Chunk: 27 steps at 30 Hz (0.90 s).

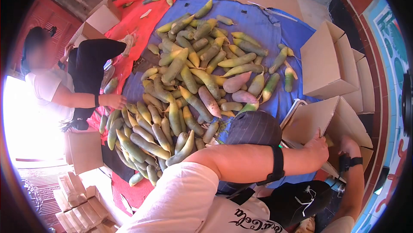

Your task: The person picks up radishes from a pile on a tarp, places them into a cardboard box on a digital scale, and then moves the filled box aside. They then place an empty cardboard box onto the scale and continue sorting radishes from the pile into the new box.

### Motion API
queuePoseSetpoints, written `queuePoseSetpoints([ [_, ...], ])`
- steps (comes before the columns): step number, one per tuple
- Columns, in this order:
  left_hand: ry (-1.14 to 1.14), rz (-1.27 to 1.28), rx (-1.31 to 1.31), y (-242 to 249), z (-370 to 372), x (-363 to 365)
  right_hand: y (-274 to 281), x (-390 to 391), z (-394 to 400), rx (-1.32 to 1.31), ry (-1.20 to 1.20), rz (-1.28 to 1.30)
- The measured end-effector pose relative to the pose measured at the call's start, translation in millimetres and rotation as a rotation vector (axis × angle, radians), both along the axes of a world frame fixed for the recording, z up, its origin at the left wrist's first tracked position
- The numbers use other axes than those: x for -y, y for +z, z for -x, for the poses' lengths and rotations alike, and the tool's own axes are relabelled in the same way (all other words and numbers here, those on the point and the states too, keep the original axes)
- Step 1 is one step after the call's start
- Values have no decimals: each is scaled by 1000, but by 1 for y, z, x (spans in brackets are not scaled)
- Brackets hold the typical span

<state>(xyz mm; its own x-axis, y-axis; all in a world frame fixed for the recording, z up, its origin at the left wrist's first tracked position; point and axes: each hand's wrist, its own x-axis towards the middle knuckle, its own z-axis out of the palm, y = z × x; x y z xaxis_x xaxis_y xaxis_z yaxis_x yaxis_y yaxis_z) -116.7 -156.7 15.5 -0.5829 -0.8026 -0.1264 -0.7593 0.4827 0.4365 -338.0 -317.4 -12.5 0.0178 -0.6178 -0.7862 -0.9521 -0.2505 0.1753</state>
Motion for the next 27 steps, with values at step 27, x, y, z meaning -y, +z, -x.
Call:
queuePoseSetpoints([
  [27,358,251,-496,-6,-10,-5,19,-235,53,630,70,1104],
])
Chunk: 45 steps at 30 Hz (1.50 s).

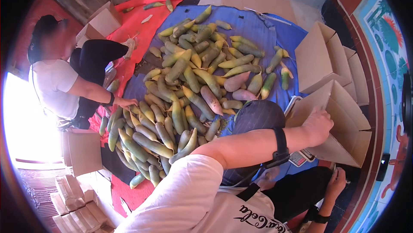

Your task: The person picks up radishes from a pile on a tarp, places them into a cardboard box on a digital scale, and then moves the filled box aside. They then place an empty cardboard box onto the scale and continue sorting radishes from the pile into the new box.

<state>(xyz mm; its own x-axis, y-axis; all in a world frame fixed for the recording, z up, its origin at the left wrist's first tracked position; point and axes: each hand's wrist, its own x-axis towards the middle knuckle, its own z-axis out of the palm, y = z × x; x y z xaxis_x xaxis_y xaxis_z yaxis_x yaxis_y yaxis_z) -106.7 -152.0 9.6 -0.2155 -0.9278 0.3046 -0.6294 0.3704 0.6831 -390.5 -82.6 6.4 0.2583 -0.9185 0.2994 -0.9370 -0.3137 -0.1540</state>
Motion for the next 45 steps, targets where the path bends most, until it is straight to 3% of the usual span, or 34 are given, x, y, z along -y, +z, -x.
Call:
queuePoseSetpoints([
  [4,9,43,-186,23,-37,-2,-7,-2,-7,-103,89,98],
  [8,175,263,-331,43,-127,-27,-13,-2,-5,-11,85,112],
  [12,428,-214,-304,21,-221,-84,-11,-4,-4,15,68,96],
  [14,541,-316,-94,-42,-264,-122,-11,-5,-3,22,63,92],
  [15,485,-359,113,-78,-289,-143,-12,-6,-2,14,54,92],
  [18,657,-951,427,-162,-335,-216,-19,-5,9,2,45,82],
  [20,886,-1034,322,-183,-341,-268,-25,-4,19,-5,50,67],
  [23,1007,-1197,430,-192,-335,-315,-32,-1,31,-79,54,86],
  [28,921,-1232,539,-205,-318,-355,-27,-3,29,-84,39,35],
  [32,1090,-1114,368,-227,-312,-351,15,-12,-18,-219,65,42],
  [35,1474,-909,90,-249,-316,-344,13,-9,-16,-229,123,102],
  [45,1739,-953,-60,-256,-334,-331,7,-6,-9,-273,112,66],
])
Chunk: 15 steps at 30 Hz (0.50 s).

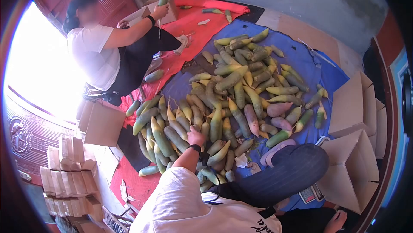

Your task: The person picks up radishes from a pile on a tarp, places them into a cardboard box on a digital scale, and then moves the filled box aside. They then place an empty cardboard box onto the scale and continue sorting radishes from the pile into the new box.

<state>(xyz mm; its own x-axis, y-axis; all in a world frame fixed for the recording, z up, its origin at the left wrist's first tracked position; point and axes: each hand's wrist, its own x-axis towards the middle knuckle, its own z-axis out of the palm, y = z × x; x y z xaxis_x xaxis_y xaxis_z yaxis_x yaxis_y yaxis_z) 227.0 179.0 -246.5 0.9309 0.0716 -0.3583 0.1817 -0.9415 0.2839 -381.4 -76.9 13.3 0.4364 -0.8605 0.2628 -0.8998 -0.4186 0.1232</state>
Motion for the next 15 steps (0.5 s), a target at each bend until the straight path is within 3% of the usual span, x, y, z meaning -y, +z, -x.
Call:
queuePoseSetpoints([
  [7,39,80,-124,-19,-8,-5,0,3,-10,21,3,3],
  [11,-44,114,-170,-4,-6,11,5,4,-10,-9,-35,-61],
  [13,-226,94,-202,-4,-11,15,5,4,-12,16,-31,-60],
  [15,-269,95,-198,5,-12,22,7,4,-15,32,-29,-67],
])
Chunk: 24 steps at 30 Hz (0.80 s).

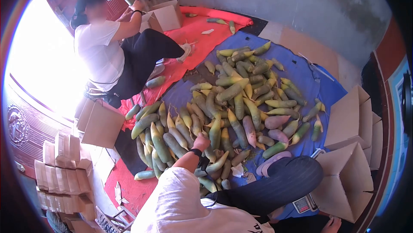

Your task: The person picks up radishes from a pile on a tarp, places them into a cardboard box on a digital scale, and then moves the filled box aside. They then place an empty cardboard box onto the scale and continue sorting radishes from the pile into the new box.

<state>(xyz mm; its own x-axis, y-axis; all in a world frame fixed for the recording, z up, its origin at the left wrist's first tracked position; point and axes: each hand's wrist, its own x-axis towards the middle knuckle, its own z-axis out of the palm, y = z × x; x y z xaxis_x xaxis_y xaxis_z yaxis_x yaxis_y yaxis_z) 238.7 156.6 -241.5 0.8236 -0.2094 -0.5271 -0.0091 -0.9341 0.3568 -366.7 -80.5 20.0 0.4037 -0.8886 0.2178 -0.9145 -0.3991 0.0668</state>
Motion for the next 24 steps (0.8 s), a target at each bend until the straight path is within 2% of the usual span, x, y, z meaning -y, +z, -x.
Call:
queuePoseSetpoints([
  [4,178,178,-94,2,-6,12,4,-2,-6,0,13,16],
  [6,455,402,-124,2,-6,20,5,-1,-9,2,29,25],
  [10,492,427,-229,-4,-9,18,7,-3,-10,17,17,-1],
  [15,211,123,-436,-3,3,6,6,-3,-10,26,0,-21],
  [16,212,118,-434,-93,2,-34,6,-3,-11,45,3,-41],
  [17,50,171,-502,-168,-1,-58,7,-4,-8,56,4,-63],
  [18,-113,225,-573,-209,-42,-61,4,-3,-5,47,2,-71],
  [19,-352,-97,-51,-61,2,-29,-5,4,-2,66,21,-47],
  [20,-358,-95,-56,-12,6,-20,-18,14,1,84,37,-18],
  [21,-288,-101,34,12,10,-14,-29,20,10,89,39,12],
  [22,-228,-109,104,16,15,-8,-35,19,27,75,32,36],
  [23,-211,-60,286,9,13,-11,-38,14,45,49,34,50],
  [24,-215,-113,328,2,38,-15,-39,10,47,26,64,109],
])
